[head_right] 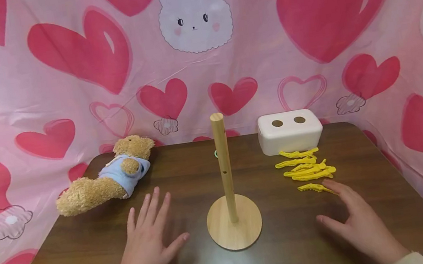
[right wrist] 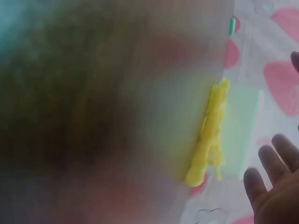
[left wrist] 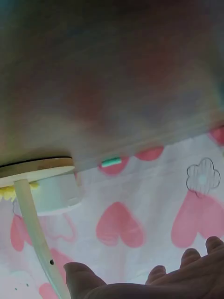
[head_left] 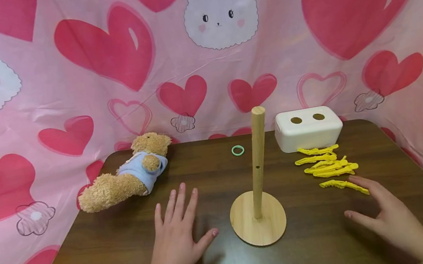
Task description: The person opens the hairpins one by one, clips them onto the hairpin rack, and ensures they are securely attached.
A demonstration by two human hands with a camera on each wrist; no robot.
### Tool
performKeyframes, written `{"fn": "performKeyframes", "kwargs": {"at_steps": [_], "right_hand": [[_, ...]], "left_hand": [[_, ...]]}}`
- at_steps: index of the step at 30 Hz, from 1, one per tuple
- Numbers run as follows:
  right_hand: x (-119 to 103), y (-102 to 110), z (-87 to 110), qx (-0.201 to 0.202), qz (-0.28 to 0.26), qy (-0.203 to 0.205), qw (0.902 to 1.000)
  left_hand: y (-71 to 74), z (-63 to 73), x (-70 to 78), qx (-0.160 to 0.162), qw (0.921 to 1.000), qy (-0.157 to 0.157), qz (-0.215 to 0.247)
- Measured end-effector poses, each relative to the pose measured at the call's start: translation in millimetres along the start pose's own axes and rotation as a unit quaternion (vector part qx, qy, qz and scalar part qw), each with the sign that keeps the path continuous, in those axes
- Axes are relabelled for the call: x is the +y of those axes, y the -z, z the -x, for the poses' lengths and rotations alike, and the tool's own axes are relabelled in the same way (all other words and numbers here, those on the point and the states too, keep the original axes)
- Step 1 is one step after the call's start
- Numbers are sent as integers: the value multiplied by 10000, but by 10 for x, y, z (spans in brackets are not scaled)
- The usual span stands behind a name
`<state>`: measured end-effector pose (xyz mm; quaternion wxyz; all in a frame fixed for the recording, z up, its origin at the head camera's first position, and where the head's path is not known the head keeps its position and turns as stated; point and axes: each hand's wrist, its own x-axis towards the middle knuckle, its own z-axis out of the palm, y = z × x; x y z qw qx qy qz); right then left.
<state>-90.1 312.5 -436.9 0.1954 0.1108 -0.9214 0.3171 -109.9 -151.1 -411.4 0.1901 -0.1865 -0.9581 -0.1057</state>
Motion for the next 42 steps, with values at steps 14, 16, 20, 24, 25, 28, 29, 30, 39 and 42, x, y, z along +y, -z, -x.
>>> {"fn": "performKeyframes", "kwargs": {"at_steps": [14,16,20,24,25,28,29,30,39,42], "right_hand": [[381,143,-200,-945,164,-1127,9890],[440,172,-224,-1071,183,-1284,9857],[564,223,-279,-1409,197,-1558,9775],[690,248,-333,-1808,114,-1798,9669],[720,250,-344,-1847,100,-1807,9660],[801,253,-374,-1911,4,-1835,9643],[822,254,-386,-1913,-3,-1853,9639],[842,255,-394,-1908,0,-1862,9638],[896,270,-399,-1748,217,-1965,9646],[883,266,-346,-1500,284,-1904,9698]], "left_hand": [[-172,23,80,-245,9970,130,724],[-193,13,96,-275,9964,110,797],[-246,-13,133,-438,9936,65,1035],[-300,-39,173,-607,9888,-32,1365],[-313,-46,184,-651,9872,-60,1457],[-368,-65,225,-791,9820,-112,1710],[-387,-71,241,-839,9798,-106,1814],[-406,-77,257,-906,9776,-90,1896],[-582,-112,367,-1353,9607,65,2421],[-627,-135,395,-1513,9545,155,2565]]}}
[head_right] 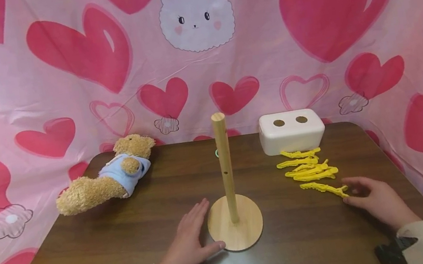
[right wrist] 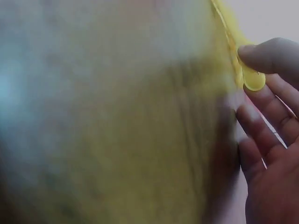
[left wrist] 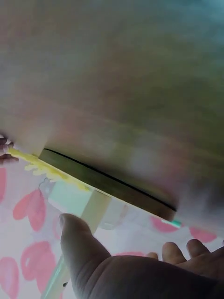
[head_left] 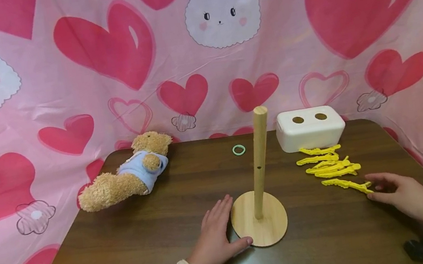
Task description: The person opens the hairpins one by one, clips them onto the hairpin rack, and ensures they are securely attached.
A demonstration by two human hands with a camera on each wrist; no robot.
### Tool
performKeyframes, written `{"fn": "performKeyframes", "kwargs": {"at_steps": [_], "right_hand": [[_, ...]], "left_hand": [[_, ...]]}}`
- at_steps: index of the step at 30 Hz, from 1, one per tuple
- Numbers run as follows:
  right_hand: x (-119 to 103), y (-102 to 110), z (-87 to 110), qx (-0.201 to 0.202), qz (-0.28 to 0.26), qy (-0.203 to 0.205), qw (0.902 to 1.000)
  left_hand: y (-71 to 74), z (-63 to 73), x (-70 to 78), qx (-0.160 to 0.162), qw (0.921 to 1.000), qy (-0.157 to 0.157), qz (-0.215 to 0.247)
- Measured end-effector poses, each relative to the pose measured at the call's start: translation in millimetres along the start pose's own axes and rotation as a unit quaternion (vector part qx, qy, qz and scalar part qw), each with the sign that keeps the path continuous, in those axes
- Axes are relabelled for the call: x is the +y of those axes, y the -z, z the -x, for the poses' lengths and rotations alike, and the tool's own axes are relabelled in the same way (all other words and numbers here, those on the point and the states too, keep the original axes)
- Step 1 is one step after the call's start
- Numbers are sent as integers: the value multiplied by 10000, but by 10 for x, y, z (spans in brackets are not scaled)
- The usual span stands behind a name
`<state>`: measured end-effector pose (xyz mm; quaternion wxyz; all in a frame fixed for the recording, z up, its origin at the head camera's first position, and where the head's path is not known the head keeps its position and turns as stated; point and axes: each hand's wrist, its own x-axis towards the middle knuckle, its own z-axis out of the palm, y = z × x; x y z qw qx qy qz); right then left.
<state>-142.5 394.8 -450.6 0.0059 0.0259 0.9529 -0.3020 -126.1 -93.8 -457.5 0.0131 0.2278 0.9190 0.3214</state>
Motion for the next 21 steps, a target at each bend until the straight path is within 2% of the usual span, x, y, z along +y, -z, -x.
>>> {"fn": "performKeyframes", "kwargs": {"at_steps": [5,8,13,21], "right_hand": [[-19,-88,117,547,-183,339,9978],[-88,-150,162,672,-298,457,9963],[-230,-248,215,621,-510,509,9955],[-489,-412,254,366,-963,698,9922]], "left_hand": [[-74,-56,17,-100,9999,56,79],[-96,-73,29,-88,9999,14,116],[-124,-106,36,-153,9999,-54,-13],[-142,-134,19,-305,9993,69,-182]]}}
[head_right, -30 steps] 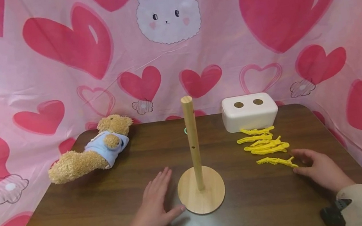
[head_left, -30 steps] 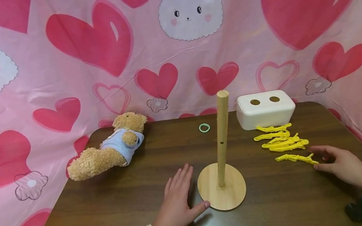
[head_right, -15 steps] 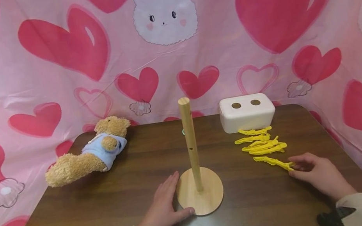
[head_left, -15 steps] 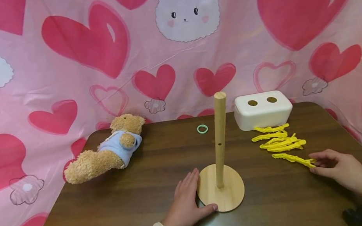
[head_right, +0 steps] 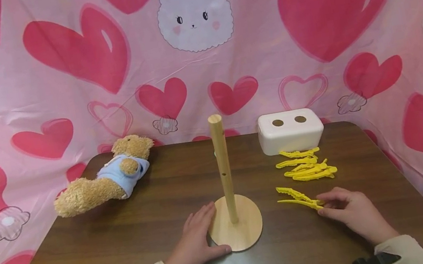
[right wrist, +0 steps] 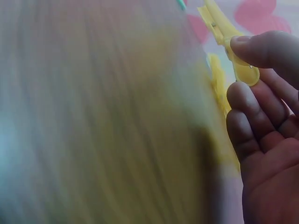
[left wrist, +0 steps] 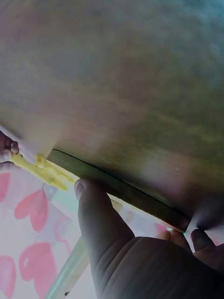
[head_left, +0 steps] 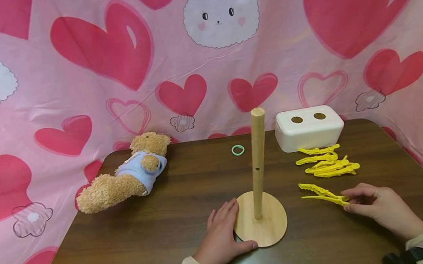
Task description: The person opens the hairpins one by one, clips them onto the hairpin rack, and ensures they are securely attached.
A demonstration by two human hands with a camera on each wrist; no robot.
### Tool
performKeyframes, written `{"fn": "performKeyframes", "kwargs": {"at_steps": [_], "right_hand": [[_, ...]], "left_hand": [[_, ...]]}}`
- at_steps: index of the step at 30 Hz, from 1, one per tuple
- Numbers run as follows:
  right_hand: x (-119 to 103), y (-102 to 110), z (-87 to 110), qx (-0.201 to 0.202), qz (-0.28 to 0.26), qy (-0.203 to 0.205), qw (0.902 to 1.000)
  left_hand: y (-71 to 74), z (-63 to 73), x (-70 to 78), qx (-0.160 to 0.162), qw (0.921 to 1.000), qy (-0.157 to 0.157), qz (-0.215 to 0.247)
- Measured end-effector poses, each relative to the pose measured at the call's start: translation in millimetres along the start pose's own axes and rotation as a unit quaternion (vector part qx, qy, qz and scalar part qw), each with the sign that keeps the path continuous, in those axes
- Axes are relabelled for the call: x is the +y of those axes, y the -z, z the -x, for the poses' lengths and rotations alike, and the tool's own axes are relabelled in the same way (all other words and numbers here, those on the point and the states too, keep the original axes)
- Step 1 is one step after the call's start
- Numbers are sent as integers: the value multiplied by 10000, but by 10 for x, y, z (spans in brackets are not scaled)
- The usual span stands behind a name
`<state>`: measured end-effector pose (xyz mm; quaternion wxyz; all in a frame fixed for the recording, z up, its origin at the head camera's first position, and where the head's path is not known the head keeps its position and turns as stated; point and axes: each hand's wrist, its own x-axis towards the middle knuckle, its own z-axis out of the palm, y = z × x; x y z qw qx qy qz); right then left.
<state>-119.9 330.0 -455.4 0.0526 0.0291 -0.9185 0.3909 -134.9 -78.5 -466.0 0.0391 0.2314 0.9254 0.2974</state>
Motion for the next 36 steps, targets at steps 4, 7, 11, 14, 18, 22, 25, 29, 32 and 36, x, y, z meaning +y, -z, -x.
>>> {"fn": "performKeyframes", "kwargs": {"at_steps": [4,7,11,14,18,22,25,29,32,36], "right_hand": [[-92,-101,-5,-144,-214,40,9997],[-143,-172,-10,-273,-387,63,9989],[-208,-265,-11,-444,-603,53,9972],[-263,-340,-13,-535,-733,108,9958],[-330,-432,-22,-630,-843,215,9942],[-386,-510,-41,-728,-892,263,9930],[-420,-561,-64,-784,-936,251,9922],[-470,-609,-84,-846,-995,390,9907],[-516,-640,-90,-912,-1052,534,9888],[-565,-683,-111,-1006,-1064,490,9880]], "left_hand": [[7,-2,6,-41,10000,28,-12],[8,-2,7,-54,10000,33,-28],[1,-5,-1,-74,10000,49,-14],[-3,-6,-10,-69,10000,57,-23],[-1,-6,-12,-64,10000,56,-15],[6,-4,-8,-90,9999,63,-18],[13,-1,-3,-114,9999,85,-7],[24,2,6,-140,9998,97,46],[29,3,10,-149,9998,95,62],[33,2,14,-183,9997,122,56]]}}
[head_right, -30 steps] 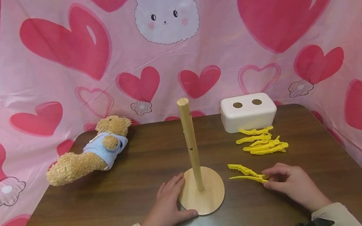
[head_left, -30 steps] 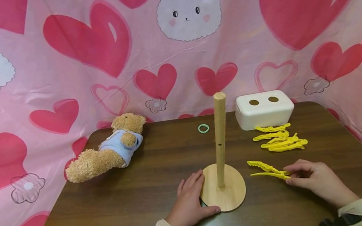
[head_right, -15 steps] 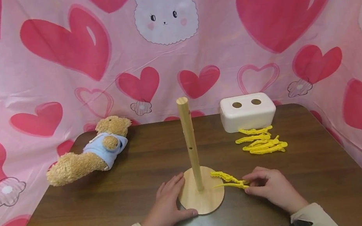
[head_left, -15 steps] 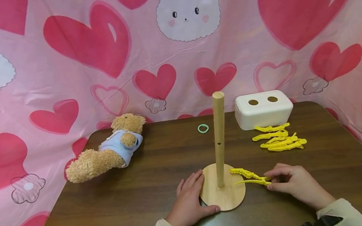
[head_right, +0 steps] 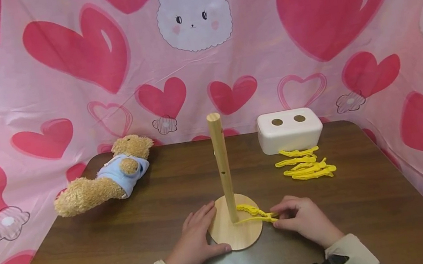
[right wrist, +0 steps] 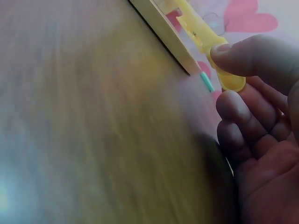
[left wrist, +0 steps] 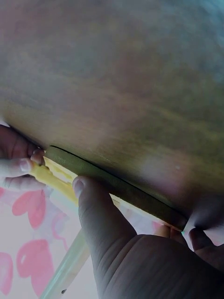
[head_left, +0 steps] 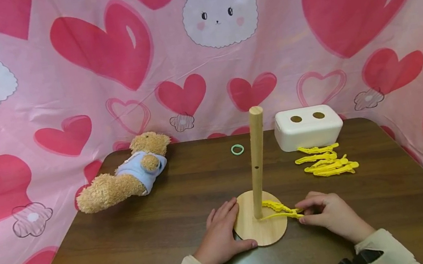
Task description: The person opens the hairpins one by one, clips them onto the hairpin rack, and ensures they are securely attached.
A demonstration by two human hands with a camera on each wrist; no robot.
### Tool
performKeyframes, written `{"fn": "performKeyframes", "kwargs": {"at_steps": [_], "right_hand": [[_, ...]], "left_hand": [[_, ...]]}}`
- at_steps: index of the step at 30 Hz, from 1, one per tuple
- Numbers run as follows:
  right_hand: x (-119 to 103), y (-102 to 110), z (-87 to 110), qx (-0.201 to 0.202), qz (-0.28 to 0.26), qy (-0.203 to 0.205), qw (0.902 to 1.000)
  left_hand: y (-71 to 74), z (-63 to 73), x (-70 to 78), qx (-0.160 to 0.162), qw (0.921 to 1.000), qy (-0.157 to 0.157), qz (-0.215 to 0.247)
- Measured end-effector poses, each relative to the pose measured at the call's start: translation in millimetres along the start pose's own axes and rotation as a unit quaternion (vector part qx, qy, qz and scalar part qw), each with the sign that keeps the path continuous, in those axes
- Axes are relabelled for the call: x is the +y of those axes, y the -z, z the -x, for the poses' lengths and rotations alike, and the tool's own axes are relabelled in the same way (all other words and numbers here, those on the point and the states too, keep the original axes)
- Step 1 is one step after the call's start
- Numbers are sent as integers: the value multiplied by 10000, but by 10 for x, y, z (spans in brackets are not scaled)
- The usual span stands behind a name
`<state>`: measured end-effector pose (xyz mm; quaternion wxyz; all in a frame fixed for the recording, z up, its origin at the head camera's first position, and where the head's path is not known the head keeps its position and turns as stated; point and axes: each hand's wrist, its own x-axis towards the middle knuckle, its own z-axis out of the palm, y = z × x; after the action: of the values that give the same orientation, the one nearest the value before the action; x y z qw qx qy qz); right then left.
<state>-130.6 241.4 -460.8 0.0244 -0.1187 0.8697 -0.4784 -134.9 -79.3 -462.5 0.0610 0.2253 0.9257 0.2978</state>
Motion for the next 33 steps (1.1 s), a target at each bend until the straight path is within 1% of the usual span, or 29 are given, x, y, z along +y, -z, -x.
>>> {"fn": "performKeyframes", "kwargs": {"at_steps": [5,11,21,29,33], "right_hand": [[-17,-68,-57,-102,36,38,9999],[-34,-162,-124,-249,-45,95,9996],[-97,-323,-226,-307,-169,252,9991],[-122,-330,-219,-377,-177,328,9986],[-105,-281,-210,-506,-513,227,9971]], "left_hand": [[2,-2,0,-47,10000,47,5],[8,-2,6,-69,10000,52,-2],[1,-14,2,-100,9999,30,-126],[5,-15,8,-77,9999,34,-149],[12,-12,13,-86,9999,12,-138]]}}
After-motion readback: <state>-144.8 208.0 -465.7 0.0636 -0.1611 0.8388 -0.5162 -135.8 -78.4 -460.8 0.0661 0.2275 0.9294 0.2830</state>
